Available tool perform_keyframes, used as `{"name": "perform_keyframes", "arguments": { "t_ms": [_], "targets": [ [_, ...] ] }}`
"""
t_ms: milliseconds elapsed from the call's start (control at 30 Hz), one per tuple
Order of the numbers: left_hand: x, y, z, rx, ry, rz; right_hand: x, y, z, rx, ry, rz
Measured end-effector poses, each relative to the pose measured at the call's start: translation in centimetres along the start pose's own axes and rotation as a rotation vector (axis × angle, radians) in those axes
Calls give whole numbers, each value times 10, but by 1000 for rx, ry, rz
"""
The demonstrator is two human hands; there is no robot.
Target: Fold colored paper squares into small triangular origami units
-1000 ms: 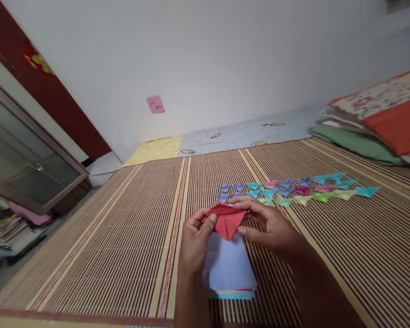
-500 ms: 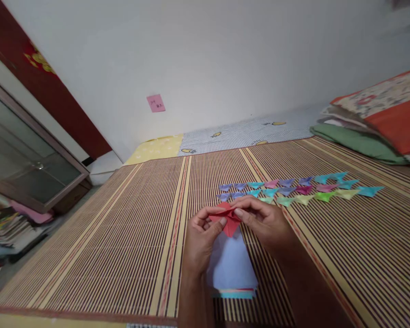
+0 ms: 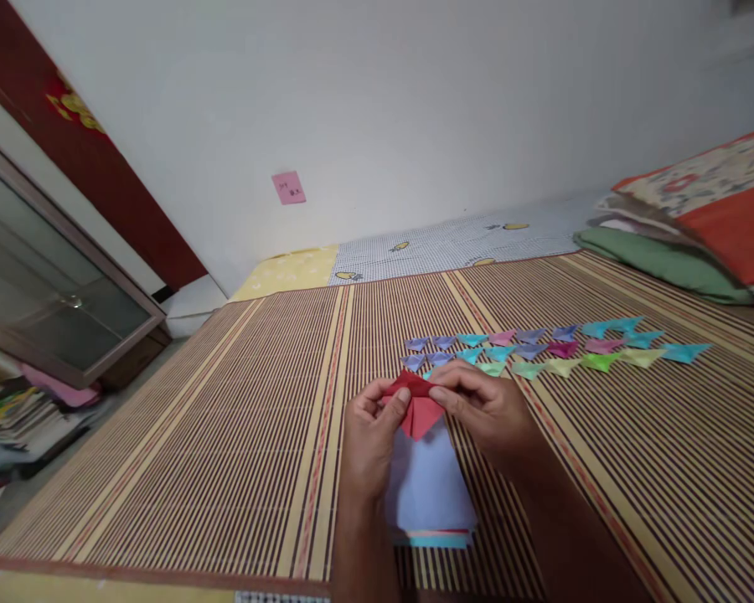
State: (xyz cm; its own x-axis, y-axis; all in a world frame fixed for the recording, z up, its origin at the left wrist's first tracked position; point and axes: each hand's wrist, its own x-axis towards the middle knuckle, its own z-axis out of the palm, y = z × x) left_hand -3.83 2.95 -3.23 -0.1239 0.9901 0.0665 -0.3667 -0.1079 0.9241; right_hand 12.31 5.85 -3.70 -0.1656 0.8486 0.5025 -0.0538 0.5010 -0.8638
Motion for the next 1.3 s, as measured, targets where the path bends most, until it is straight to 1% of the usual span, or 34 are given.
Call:
{"name": "perform_keyframes", "arguments": {
  "t_ms": [100, 200, 367, 500, 633, 733, 833, 933, 1033, 1133, 1233, 1300],
  "targets": [
    [-1, 1, 1, -14, 15, 26, 1, 1, 1, -13, 1, 3],
    [-2, 1, 1, 39, 16, 45, 1, 1, 1, -38, 11, 18],
    [-3, 2, 2, 120, 3, 13, -1, 1, 4, -67, 52, 90],
    [-3, 3, 5, 132, 0, 5, -3, -1, 8, -108, 81, 95],
    [-3, 4, 5, 174, -26, -17, -3, -2, 5, -150, 36, 106],
    [-3, 4, 6, 184, -26, -35, -1, 0, 3, -119, -2, 120],
    [-3, 6, 8, 123, 6, -5, 0, 5, 4, -57, 44, 99],
    [-3, 7, 10, 80, 9, 12, 0, 9, 5, -62, 105, 44],
    [-3, 6, 10, 74, 20, 2, -1, 9, 6, -71, 114, 83],
    [-3, 4, 10, 80, 56, -10, -3, 6, 6, -109, 110, 114],
    [-3, 3, 10, 80, 91, 4, -2, 4, 7, -189, 128, 53],
    [-3, 2, 10, 72, 100, 28, -1, 6, 9, -224, 170, -12]
  ]
}}
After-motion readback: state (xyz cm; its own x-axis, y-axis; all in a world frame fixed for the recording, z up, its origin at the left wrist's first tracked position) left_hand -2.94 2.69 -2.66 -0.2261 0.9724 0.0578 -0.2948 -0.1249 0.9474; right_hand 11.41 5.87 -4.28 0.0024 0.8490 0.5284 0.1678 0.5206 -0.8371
